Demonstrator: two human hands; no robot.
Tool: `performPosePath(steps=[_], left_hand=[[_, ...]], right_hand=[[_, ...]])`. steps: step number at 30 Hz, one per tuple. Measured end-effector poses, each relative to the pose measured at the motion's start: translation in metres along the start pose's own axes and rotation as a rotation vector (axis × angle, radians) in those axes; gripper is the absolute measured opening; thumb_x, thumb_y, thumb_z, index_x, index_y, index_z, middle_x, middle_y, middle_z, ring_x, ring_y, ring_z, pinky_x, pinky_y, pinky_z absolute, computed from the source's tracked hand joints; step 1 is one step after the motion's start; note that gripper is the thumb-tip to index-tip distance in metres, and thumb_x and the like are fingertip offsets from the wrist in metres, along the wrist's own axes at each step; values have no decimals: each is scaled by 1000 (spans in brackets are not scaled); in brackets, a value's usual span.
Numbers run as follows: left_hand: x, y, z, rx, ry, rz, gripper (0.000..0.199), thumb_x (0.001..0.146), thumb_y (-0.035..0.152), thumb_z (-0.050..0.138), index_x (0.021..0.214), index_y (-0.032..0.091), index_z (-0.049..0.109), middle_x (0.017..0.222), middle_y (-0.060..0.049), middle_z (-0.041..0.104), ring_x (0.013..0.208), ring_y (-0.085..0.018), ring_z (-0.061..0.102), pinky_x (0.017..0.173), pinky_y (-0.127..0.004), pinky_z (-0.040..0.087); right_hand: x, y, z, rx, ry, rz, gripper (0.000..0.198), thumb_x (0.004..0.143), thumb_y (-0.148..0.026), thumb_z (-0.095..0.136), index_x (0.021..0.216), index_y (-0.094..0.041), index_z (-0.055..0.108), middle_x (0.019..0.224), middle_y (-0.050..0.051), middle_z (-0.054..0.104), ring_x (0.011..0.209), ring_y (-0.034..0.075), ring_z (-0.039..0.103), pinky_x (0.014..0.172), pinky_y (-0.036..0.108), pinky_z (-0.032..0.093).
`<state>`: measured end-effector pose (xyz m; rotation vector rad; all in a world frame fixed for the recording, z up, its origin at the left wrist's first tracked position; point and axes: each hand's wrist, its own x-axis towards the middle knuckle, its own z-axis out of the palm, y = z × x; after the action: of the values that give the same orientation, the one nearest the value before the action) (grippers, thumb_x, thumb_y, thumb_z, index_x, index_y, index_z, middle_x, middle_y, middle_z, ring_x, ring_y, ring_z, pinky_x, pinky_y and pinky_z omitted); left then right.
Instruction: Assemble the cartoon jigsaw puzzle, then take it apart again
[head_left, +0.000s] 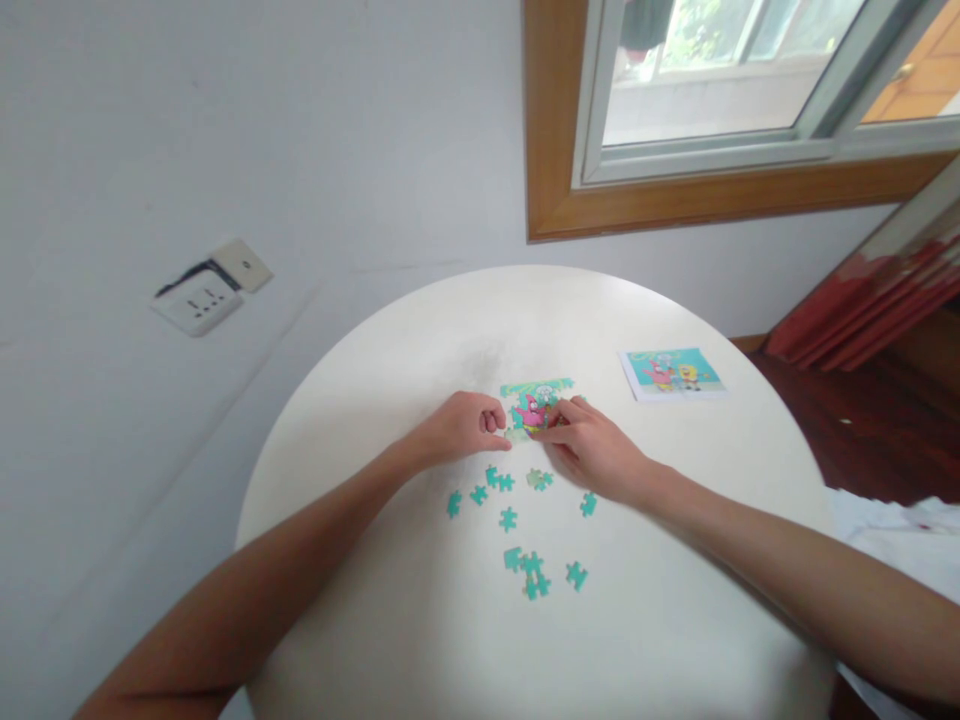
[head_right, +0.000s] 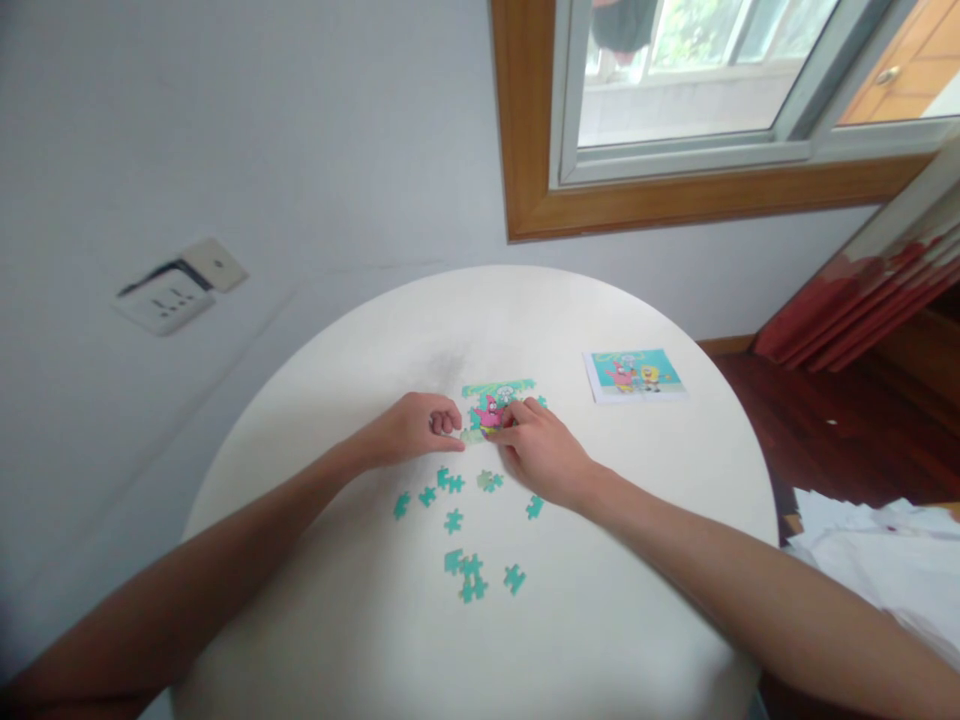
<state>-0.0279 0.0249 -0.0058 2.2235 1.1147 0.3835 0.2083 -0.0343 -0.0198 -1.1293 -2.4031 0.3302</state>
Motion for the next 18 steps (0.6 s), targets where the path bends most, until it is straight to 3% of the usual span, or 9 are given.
performPosePath(steps=[9,18], left_hand=[[0,6,3,39,38,49,19,68,24,79,85,15,74,75,-1,65,62,-11,56,60,-20,43],[0,5,3,12,41,-7,21,68,26,79,86,16,74,75,-2,67,65,-12,60,61,-21,44]], right_hand=[[0,1,1,0,5,-3,29,90,-13,51,104,-23,75,93,9,59,87,20,50,80,35,43],[0,-1,-1,0,-2,0,29,90,-13,50,103,-22,75,93,9,59,87,20,51,81,34,43]])
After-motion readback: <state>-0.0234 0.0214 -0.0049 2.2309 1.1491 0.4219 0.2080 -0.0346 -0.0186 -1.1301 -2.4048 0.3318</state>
